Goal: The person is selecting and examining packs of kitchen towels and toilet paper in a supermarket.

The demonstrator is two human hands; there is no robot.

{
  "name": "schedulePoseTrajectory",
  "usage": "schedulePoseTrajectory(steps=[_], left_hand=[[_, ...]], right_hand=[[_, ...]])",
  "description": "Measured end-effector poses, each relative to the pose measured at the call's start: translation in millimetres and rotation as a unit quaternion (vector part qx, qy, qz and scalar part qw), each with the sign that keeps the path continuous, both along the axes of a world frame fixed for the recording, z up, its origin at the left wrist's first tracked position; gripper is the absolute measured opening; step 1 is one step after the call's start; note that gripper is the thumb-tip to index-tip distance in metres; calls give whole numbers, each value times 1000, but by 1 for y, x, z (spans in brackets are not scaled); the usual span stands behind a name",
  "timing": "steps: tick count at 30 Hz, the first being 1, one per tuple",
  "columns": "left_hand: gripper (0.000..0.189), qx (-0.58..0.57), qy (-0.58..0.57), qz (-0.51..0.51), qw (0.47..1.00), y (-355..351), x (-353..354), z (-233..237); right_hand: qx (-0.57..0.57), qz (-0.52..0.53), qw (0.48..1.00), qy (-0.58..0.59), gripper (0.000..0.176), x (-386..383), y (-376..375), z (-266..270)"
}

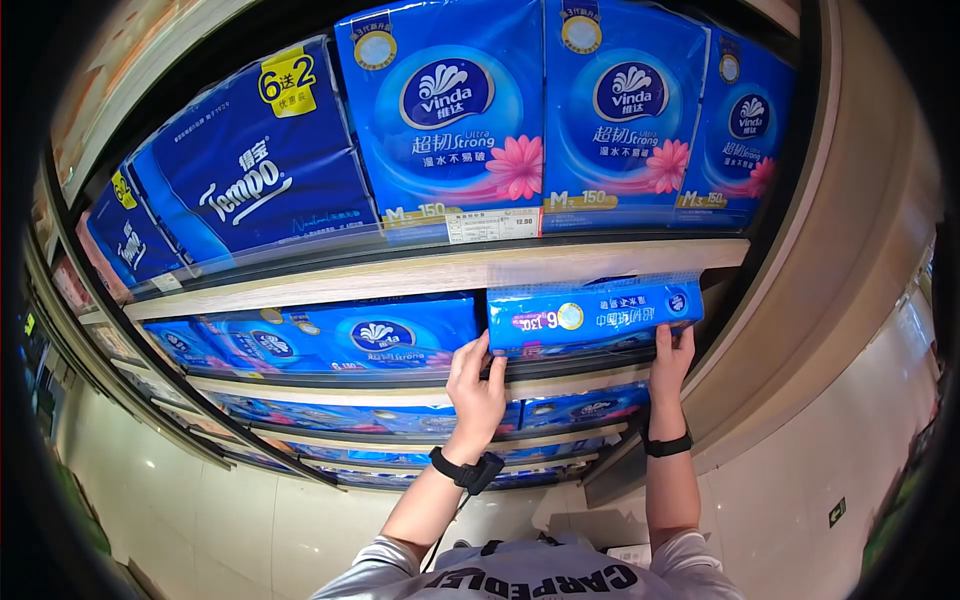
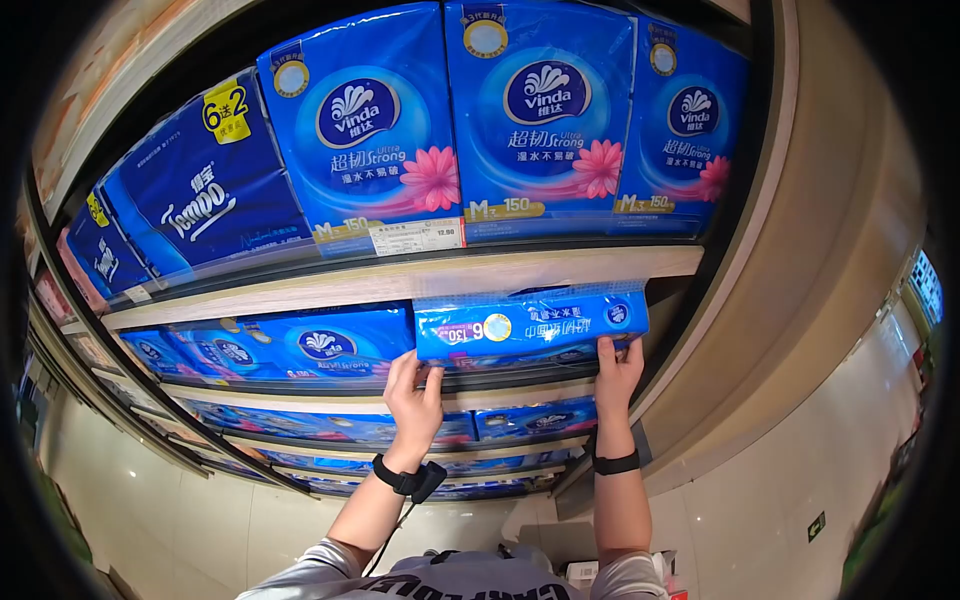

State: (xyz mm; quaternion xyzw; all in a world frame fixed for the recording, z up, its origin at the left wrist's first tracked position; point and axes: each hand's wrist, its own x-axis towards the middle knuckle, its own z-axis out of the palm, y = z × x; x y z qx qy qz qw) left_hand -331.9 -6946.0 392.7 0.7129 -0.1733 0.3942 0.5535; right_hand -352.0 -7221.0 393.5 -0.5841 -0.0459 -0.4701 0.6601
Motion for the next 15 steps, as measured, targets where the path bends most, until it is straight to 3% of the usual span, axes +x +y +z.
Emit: schedulePoseTrajectory(steps=[3,7,8,11,15], left_hand=[[30,87,-38,96,991,8,-12,-8],[35,34,36,-11,999,20,-32,-14],[45,105,-10,9,994,20,-31,-6],[60,170,35,-86,981,11,-31,1],[54,165,43,-112,979,11,-35,-8]], right_hand=[[5,-47,998,30,39,6,10,17],[10,-47,998,33,40,25,5,11],[8,-44,998,48,38,31,2,9],[8,-88,989,120,36,46,-1,13],[41,-81,990,106,40,54,0,8]])
